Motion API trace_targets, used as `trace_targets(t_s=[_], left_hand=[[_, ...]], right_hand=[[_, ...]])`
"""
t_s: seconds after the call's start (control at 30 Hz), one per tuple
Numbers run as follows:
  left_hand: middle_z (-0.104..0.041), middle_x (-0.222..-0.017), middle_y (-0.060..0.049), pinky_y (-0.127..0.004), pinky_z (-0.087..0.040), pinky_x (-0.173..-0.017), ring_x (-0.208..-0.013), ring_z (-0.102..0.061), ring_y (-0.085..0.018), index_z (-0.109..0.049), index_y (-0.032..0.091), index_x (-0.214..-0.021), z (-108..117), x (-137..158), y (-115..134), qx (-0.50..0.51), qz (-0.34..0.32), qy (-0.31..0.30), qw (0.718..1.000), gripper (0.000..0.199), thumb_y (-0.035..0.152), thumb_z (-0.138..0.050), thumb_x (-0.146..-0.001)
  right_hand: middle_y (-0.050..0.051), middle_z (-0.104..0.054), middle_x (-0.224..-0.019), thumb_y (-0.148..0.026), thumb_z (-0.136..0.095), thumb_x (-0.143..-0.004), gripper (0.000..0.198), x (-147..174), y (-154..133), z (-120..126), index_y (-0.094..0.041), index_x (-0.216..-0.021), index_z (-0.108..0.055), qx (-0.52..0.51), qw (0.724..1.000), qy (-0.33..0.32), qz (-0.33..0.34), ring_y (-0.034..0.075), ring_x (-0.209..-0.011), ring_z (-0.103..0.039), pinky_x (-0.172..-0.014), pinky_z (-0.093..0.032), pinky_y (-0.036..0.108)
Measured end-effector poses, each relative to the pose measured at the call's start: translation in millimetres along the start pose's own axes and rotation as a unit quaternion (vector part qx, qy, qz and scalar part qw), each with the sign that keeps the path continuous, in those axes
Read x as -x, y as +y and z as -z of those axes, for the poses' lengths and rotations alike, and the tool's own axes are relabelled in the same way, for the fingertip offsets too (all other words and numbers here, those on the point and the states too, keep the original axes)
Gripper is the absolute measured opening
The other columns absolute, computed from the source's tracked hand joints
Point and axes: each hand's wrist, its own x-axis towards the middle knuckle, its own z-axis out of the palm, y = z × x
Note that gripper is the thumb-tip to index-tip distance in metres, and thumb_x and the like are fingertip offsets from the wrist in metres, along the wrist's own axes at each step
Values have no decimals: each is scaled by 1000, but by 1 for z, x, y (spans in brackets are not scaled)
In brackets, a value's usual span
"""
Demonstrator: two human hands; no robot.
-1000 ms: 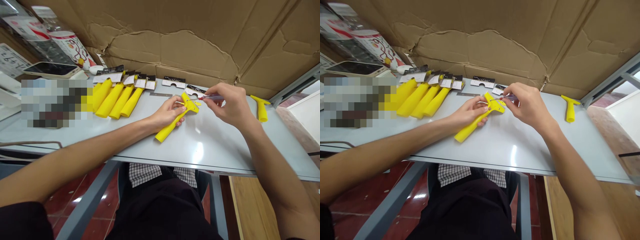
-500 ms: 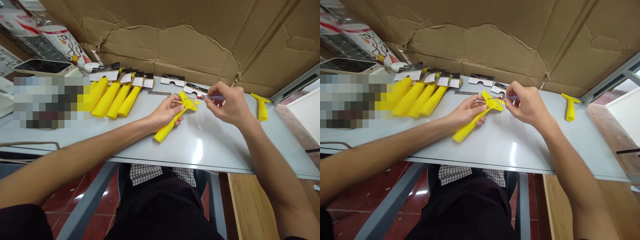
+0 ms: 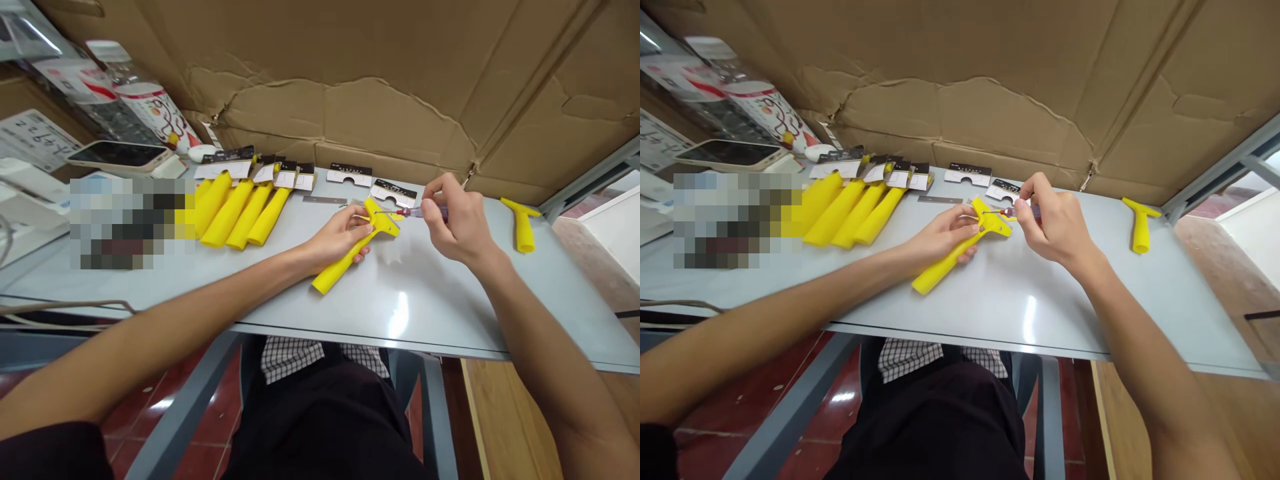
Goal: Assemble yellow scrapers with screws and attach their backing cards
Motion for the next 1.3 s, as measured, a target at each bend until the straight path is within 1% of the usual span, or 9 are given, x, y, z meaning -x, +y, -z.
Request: trace_targets(t_s=[0.17,0.27,0.4,0.57,0.67,0.77,0.93,1.1,1.3], left_hand=[[-67,-105,-6,-24,-43,-46,-55,-60,-7,-54,21,-111,-1,2,3,-15,11,6,1000,12,13,-62,-107],[-67,-104,-5,-23,-43,-47,-56,-61,-7,-52,21,-108,-1,1,3,-8,10,13,1000,13,14,-62,-106],[-68,-99,-4,-22,-42,-47,-55,-61,-8,-53,21,-108,0,-1,3,19,14,12,1000,15,13,-65,-104],[-67,-103,-4,-23,-43,-47,-55,-62,-8,-54,21,-107,2,-1,0,26,1,-9,1000,17,14,-68,-102],[-68,-104,-4,-22,-43,-47,-55,-62,-7,-53,21,-107,2,0,-1,19,-4,-8,1000,19,16,-71,-102],[-68,-105,-3,-22,-44,-48,-55,-62,-7,-53,22,-108,2,1,0,9,-3,-11,1000,18,16,-69,-103],[-66,-106,-3,-21,-43,-48,-54,-62,-6,-52,21,-110,1,0,2,8,9,4,1000,14,13,-63,-106],[-67,-106,-3,-22,-44,-48,-54,-61,-6,-53,22,-110,0,2,2,-3,4,0,1000,13,16,-65,-106],[-67,-101,-3,-21,-44,-49,-56,-62,-7,-54,22,-109,1,0,0,3,-1,-5,1000,15,15,-66,-105]], right_hand=[[-7,-60,-69,-24,-67,-85,24,2,-2,-4,-28,-97,-47,-37,999,-6,11,13,-46,-48,-49,-38,30],[-5,-63,-70,-25,-66,-92,17,2,-4,-8,-27,-91,-49,-42,999,1,22,12,-49,-50,-50,-40,28],[-4,-67,-66,-37,-70,-100,20,2,-4,-12,-26,-89,-59,-28,998,50,30,13,-52,-56,-54,-43,27],[-5,-57,-54,-44,-60,-105,25,2,1,-10,-26,-87,-62,25,999,45,-3,13,-45,-49,-52,-37,28],[-6,-61,-61,-38,-66,-97,14,2,1,-7,-26,-97,-59,-2,1000,26,-7,14,-45,-50,-52,-39,28],[-4,-66,-70,-32,-69,-92,15,3,0,-7,-27,-98,-56,-22,1000,14,-7,14,-49,-52,-52,-41,28],[-6,-57,-55,-39,-70,-97,19,3,5,-13,-25,-87,-60,16,999,44,-9,13,-45,-46,-51,-35,27],[-4,-56,-50,-44,-71,-97,30,2,7,-15,-24,-78,-59,57,996,64,-16,14,-45,-50,-53,-34,27],[-4,-68,-67,-34,-70,-89,15,1,-2,-8,-26,-100,-63,10,1000,22,1,15,-48,-56,-55,-41,30]])
